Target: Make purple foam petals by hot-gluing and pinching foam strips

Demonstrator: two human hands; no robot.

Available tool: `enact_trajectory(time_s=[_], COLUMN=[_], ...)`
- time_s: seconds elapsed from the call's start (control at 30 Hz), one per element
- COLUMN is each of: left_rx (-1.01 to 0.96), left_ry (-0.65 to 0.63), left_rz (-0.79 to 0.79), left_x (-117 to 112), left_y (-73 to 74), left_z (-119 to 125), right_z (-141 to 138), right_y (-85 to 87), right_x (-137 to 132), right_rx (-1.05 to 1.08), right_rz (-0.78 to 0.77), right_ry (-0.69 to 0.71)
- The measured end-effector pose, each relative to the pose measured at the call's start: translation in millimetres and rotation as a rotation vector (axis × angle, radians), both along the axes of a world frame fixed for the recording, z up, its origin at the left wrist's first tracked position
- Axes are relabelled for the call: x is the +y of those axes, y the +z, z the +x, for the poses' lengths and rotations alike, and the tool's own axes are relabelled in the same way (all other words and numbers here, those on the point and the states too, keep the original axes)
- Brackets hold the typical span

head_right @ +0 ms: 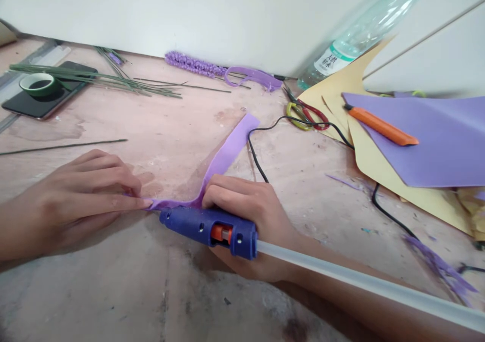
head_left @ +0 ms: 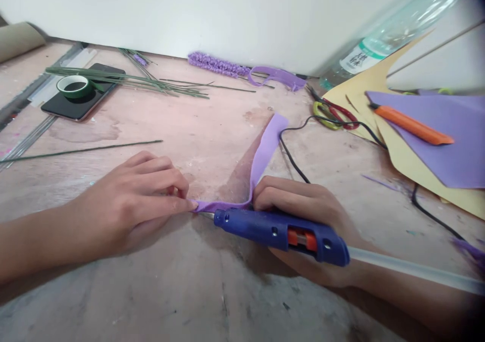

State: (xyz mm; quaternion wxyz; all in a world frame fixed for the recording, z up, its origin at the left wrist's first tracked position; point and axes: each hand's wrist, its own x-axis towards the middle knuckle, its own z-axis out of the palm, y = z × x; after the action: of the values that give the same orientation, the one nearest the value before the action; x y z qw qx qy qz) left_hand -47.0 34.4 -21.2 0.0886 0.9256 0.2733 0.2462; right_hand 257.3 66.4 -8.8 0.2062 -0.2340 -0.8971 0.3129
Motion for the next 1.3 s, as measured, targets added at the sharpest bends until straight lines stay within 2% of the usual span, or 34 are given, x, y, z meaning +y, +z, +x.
enact_trajectory(time_s=[0.6,1.3], left_rx=[-0.012,0.009], left_ry=[-0.008,-0.018], left_rz=[0.060,0.001], left_x=[0.9,0.1], left_y=[0.8,-0.7], left_z=[-0.5,-3.5], right_z=[-4.4,-4.4], right_y=[1.7,-0.3], right_x=[-1.4,-1.2], right_rx=[-0.032,-0.008], right_rz=[0.018,0.004], right_ry=[-0.035,-0.035])
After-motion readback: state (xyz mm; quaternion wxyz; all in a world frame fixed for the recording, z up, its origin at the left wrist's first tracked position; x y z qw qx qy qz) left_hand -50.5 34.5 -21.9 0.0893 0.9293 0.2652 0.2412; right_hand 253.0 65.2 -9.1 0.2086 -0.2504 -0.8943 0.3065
